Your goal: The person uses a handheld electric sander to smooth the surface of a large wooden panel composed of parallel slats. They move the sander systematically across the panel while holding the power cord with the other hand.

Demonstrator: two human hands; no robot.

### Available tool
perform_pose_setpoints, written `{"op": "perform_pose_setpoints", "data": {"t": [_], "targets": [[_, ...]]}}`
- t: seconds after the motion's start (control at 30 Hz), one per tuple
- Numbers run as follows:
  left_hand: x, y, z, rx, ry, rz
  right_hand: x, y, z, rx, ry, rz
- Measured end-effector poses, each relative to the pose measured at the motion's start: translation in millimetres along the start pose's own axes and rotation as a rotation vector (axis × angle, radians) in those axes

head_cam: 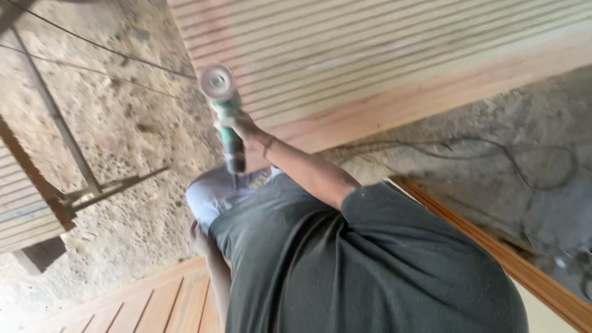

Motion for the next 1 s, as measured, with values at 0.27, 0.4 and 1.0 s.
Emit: {"op": "perform_pose_setpoints", "data": {"t": [0.27,0.4,1.0], "targets": [[-95.2,-40.9,55.9,-0.335,0.043,-0.289,-46.8,9.5,27.9,-0.009,0.001,0.068],[-66.3,-2.7,7.2,-0.293,-0.107,-0.391,-52.4,-18.6,2.1,-0.114,0.02,0.01],[-179.6,153.2,-250.4,-0.223,-0.727,-0.893,-105.2,-57.0,136.7,-0.38,1.018,0.419]]}}
Point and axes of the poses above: each hand's wrist, its own z-axis away from the middle knuckle, its own x-axis out of the palm, y = z × x, the point moved 7 cm from there along -z, towards the middle knuckle, and after that the axes turned 10 degrees about -x, right-handed, at the moved point
